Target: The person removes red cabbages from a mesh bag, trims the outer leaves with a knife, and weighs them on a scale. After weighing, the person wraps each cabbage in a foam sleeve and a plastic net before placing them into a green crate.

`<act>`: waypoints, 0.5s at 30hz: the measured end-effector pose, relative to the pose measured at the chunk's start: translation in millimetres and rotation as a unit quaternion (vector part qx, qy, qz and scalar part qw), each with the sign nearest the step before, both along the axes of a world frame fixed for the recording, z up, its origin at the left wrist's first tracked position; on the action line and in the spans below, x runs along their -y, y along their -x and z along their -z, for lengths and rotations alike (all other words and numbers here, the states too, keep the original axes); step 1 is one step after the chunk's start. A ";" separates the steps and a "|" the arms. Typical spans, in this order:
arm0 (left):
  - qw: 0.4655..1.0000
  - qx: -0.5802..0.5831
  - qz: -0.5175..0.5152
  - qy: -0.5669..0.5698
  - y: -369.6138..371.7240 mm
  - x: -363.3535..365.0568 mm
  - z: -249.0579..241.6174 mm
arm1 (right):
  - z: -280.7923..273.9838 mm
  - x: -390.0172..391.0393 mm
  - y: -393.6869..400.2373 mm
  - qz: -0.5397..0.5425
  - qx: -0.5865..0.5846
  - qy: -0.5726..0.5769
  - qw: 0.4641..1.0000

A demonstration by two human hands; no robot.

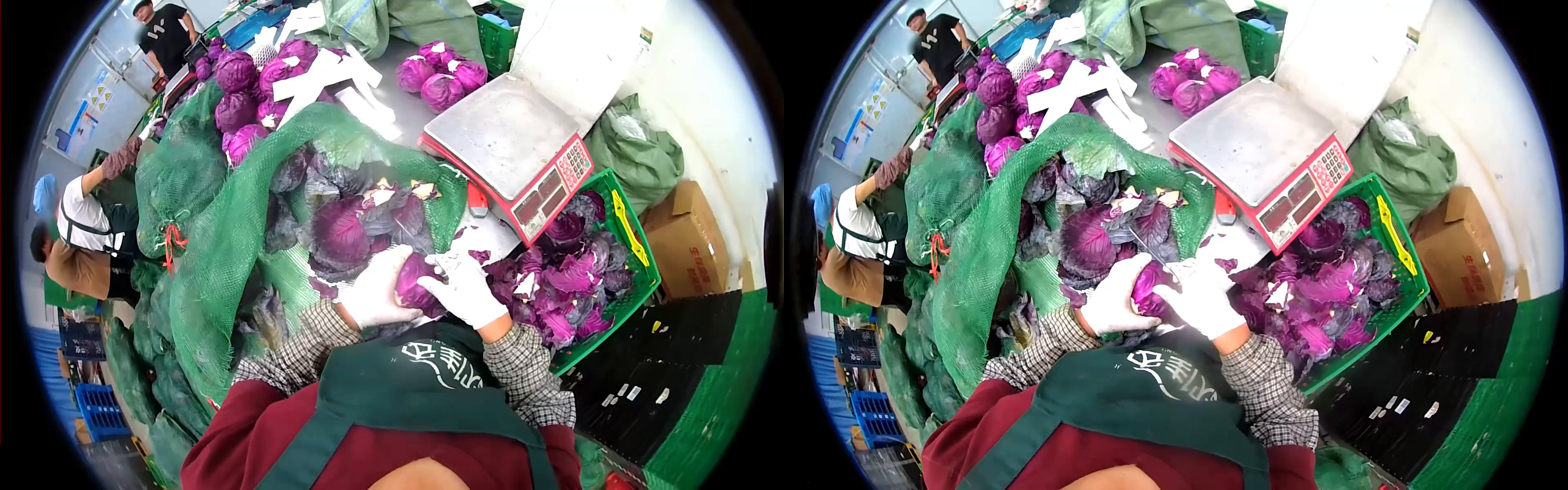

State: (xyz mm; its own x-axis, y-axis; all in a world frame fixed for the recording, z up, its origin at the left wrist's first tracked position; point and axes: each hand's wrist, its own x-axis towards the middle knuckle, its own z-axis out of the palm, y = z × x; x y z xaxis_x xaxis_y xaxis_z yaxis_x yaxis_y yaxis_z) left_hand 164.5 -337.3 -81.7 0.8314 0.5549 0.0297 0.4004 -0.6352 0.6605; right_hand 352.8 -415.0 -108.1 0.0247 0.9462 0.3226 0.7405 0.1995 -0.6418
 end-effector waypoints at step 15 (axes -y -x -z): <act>0.999 0.014 -0.013 -0.027 6.8 7.8 7.3 | -11.6 11.3 -5.1 -0.011 0.077 -0.026 0.997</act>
